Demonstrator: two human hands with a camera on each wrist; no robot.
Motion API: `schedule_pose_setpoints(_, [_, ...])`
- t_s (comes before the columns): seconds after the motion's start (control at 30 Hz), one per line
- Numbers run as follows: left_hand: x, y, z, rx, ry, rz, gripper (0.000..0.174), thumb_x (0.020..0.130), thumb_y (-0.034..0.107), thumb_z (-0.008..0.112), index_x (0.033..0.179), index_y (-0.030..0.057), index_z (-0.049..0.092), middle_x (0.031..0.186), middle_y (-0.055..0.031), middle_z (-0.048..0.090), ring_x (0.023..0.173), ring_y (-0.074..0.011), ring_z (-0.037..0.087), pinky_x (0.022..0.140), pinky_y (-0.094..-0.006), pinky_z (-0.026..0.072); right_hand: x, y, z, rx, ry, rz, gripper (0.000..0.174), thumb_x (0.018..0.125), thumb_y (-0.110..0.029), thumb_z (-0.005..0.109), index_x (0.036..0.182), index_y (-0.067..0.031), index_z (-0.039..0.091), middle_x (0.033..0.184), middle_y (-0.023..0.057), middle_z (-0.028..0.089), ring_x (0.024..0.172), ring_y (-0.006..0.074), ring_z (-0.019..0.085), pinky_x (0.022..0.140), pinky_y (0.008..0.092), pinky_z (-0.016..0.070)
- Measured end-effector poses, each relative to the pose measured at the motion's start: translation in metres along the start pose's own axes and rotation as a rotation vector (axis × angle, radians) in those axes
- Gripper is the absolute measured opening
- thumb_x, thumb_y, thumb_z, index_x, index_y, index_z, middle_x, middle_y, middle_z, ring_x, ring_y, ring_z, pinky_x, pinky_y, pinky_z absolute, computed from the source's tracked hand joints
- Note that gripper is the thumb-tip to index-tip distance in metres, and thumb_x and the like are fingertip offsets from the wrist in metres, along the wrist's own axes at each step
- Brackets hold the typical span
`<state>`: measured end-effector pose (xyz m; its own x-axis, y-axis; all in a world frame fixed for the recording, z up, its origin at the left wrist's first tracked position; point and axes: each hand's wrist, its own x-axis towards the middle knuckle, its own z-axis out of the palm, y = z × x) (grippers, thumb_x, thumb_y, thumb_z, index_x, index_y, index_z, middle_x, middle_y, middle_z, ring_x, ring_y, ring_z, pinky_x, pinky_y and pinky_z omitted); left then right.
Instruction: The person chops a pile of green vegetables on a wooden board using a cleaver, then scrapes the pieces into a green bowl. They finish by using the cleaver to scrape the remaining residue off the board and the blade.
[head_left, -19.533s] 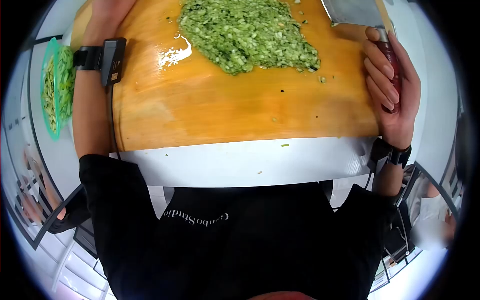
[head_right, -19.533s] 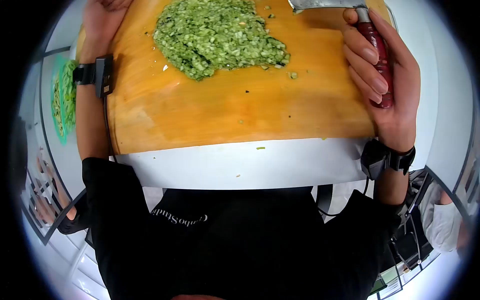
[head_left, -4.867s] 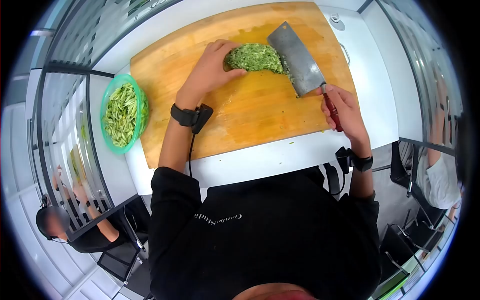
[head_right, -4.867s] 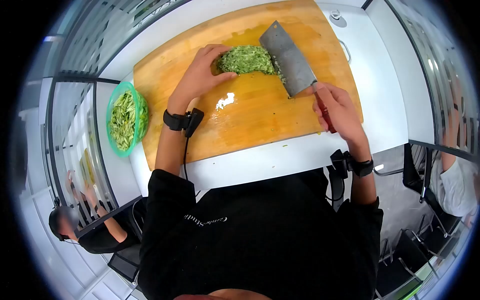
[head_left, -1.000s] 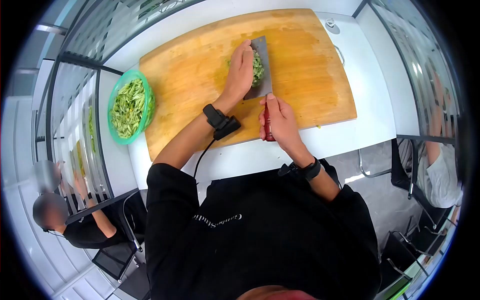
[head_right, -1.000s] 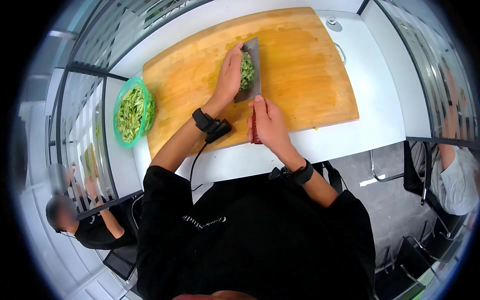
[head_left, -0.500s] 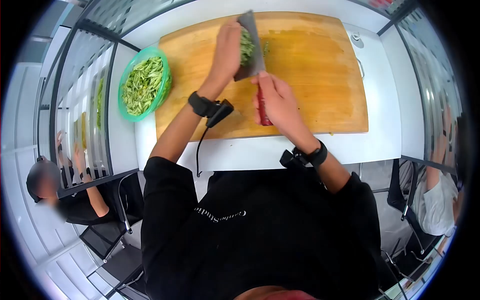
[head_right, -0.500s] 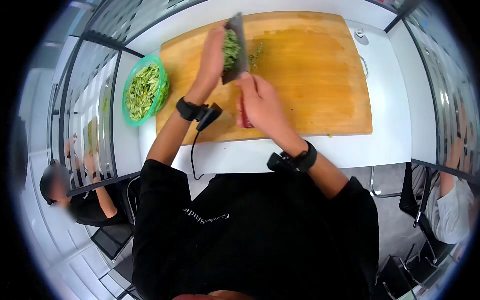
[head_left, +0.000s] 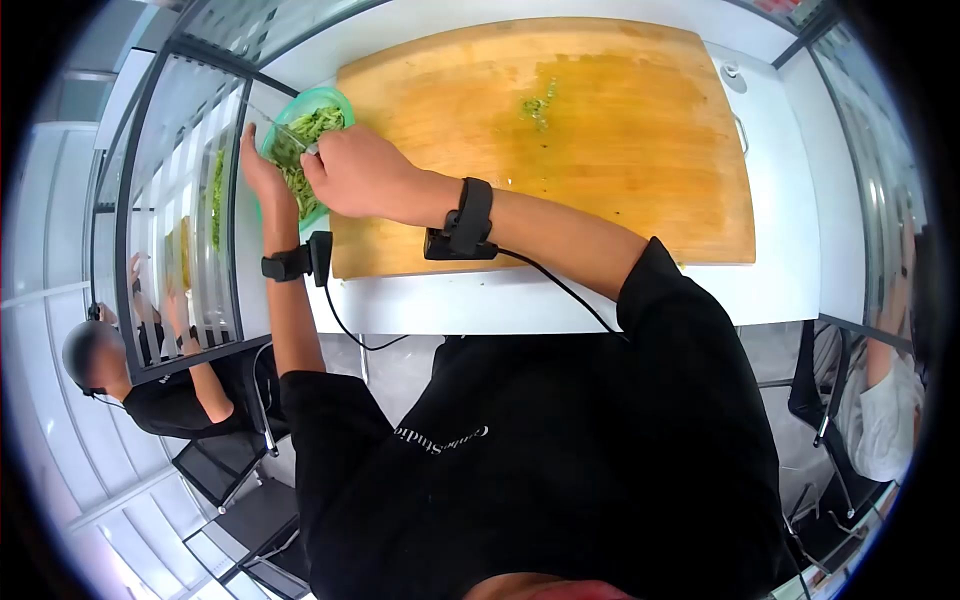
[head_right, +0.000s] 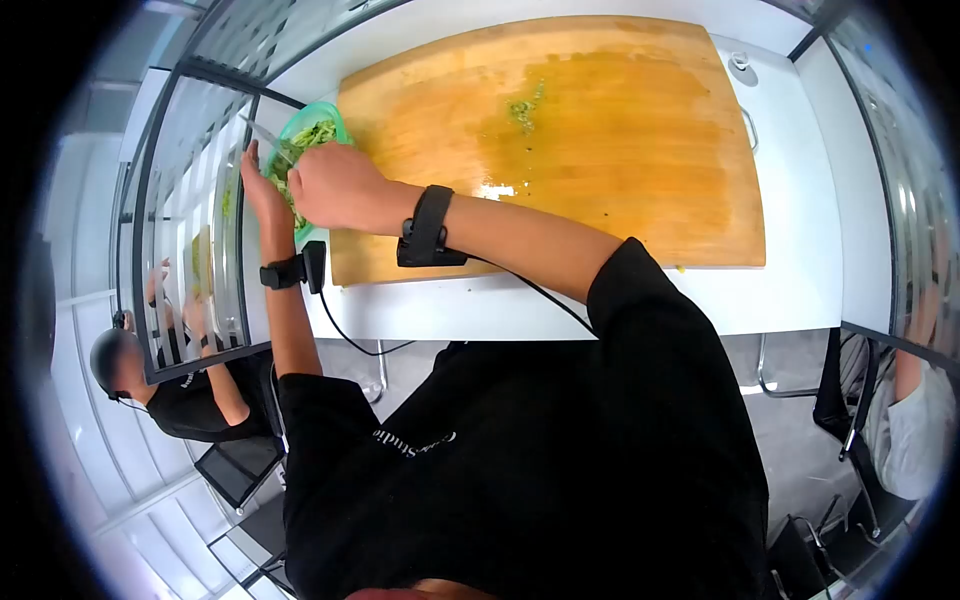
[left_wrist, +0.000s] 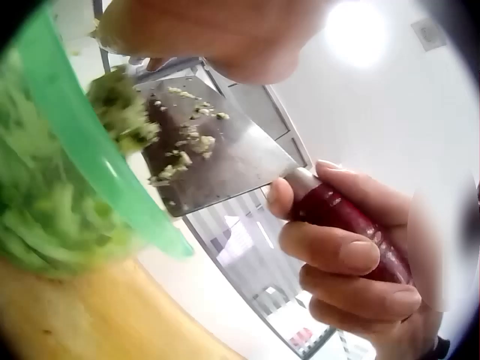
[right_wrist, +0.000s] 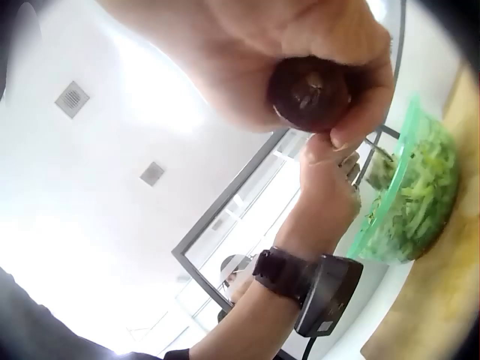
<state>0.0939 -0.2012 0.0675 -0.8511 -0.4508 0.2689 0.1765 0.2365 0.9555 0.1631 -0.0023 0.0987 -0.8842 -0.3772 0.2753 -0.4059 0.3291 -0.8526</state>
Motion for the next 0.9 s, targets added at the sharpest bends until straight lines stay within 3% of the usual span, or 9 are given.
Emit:
schedule_pose_setpoints(0.07, [-0.007,0.001,-0.011,0.106,0.018,0.086,0.052,0.105,0.027,0.041,0.145,-0.0053,0.049,0.151,-0.0160,0.049,0.141,-0.0270,0.043,0.119,-0.0352,0.0268,0.001,0.002,0.005,-0.029,0.093,-0.072,0.040,0.100,-0.028,0.050,0.084,0.0063,0.062,0.067,0.0233,0.065,0.063,0.0422,0.063,0.064,0.0503,0.0526])
schedule_pose_setpoints(0.1, [-0.010,0.006,-0.012,0.146,-0.012,0.113,0.052,0.105,0.027,0.041,0.145,-0.0051,0.049,0.151,-0.0159,0.049,0.141,-0.0269,0.043,0.118,-0.0354,0.0273,0.001,0.001,0.005,-0.045,0.134,-0.109,0.040,0.100,-0.028,0.050,0.085,0.0063,0.063,0.068,0.0235,0.065,0.066,0.0437,0.063,0.066,0.0514,0.0520])
schedule_pose_setpoints(0.2, [-0.019,0.017,-0.010,0.219,-0.092,0.162,0.052,0.105,0.026,0.043,0.146,-0.0045,0.048,0.152,-0.0157,0.049,0.141,-0.0266,0.043,0.118,-0.0357,0.0285,0.001,-0.003,-0.013,0.047,-0.057,0.037,0.040,0.100,-0.029,0.051,0.085,0.0062,0.063,0.071,0.0237,0.066,0.066,0.0424,0.063,0.066,0.0512,0.0519])
schedule_pose_setpoints(0.3, [-0.026,0.024,-0.001,0.200,-0.139,0.138,0.052,0.105,0.026,0.043,0.148,-0.0036,0.046,0.152,-0.0157,0.048,0.141,-0.0260,0.043,0.118,-0.0356,0.0290,0.000,0.007,-0.011,0.107,0.029,0.032,0.041,0.101,-0.030,0.050,0.084,0.0051,0.062,0.067,0.0211,0.065,0.060,0.0373,0.065,0.061,0.0463,0.0537])
schedule_pose_setpoints(0.5, [-0.032,0.035,0.012,0.234,-0.163,0.178,0.055,0.107,0.028,0.041,0.153,-0.0024,0.038,0.159,-0.0162,0.039,0.146,-0.0271,0.037,0.120,-0.0361,0.0265,-0.007,0.002,-0.034,0.363,-0.157,0.264,0.043,0.104,-0.032,0.047,0.083,0.0031,0.059,0.060,0.0130,0.061,0.044,0.0209,0.061,0.049,0.0339,0.0512])
schedule_pose_setpoints(0.6, [-0.042,0.044,0.021,0.336,-0.247,0.323,0.059,0.110,0.033,0.036,0.156,-0.0038,0.031,0.164,-0.0201,0.029,0.152,-0.0318,0.027,0.123,-0.0386,0.0213,-0.009,0.002,-0.033,0.469,-0.173,0.289,0.042,0.105,-0.031,0.045,0.084,0.0035,0.058,0.059,0.0114,0.060,0.045,0.0200,0.061,0.049,0.0344,0.0512])
schedule_pose_setpoints(0.7, [-0.049,0.039,0.034,0.451,-0.283,0.552,0.060,0.111,0.034,0.034,0.155,-0.0056,0.030,0.164,-0.0217,0.027,0.152,-0.0345,0.027,0.124,-0.0397,0.0204,-0.010,0.004,-0.027,0.534,-0.164,0.292,0.042,0.105,-0.031,0.044,0.086,0.0040,0.058,0.057,0.0085,0.056,0.045,0.0196,0.060,0.048,0.0344,0.0504])
schedule_pose_setpoints(0.9, [-0.023,0.008,0.027,0.537,-0.342,0.486,0.056,0.111,0.031,0.034,0.150,-0.0093,0.036,0.160,-0.0267,0.031,0.149,-0.0401,0.029,0.123,-0.0430,0.0232,-0.015,0.004,-0.037,0.603,-0.117,0.365,0.043,0.105,-0.032,0.044,0.090,0.0049,0.059,0.059,0.0069,0.055,0.045,0.0187,0.060,0.046,0.0343,0.0491])
